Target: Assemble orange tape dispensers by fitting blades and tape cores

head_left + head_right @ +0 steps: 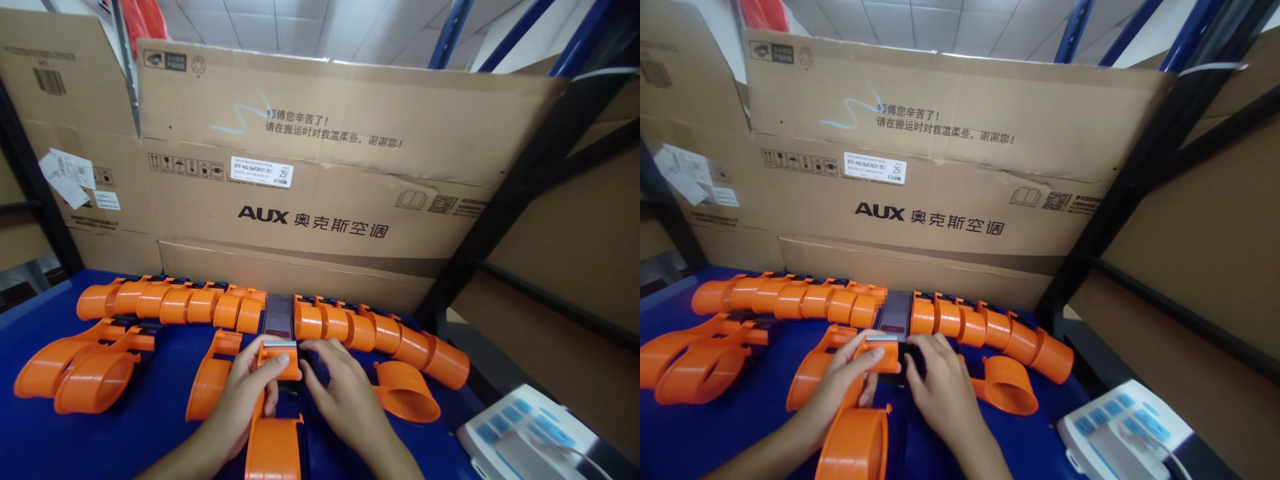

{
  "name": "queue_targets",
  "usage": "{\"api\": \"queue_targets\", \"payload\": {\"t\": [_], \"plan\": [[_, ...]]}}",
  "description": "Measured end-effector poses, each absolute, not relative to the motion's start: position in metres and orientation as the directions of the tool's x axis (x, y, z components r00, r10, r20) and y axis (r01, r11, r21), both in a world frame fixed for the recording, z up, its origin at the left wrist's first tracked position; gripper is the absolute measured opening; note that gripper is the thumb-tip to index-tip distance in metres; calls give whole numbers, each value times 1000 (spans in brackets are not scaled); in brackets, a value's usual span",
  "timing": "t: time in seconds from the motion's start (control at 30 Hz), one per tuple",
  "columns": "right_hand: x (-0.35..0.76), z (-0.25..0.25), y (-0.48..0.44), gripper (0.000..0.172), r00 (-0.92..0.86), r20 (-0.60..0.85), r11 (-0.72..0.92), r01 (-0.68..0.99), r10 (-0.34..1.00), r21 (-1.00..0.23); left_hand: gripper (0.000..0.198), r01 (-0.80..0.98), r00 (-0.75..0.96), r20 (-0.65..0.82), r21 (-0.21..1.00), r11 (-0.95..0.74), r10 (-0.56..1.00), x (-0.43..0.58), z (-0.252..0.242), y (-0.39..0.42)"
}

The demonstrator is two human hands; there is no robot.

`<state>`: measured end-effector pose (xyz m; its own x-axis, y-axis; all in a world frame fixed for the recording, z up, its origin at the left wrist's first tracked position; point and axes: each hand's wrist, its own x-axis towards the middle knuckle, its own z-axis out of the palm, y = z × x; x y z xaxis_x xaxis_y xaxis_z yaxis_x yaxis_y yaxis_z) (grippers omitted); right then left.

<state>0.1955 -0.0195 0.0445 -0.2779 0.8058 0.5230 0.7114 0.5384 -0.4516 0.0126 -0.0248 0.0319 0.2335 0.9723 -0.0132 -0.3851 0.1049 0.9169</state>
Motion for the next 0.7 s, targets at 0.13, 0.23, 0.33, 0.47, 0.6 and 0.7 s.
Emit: {"api": "queue_targets", "payload": {"t": [0.13,0.23,0.33,0.47,0.6,0.7], "plan": [[189,38,-19,23,-412,463,598,700,784,-390,50,-421,223,-17,900,111,975,12,33,-24],[186,32,-18,30,-421,438,586,720,794,-371,49,-407,242,-16,906,117,970,12,29,-21],[185,29,-17,31,-418,415,568,739,808,-362,47,-380,261,-11,918,113,965,12,26,-19],[186,34,-16,18,-373,450,560,716,811,-416,46,-341,246,6,937,81,969,12,26,-20],[190,44,-19,18,-204,524,527,606,827,-596,38,-301,244,23,952,53,970,13,25,-21],[189,48,-22,22,-146,484,491,469,863,-734,37,-278,249,36,960,36,968,14,22,-22]]}}
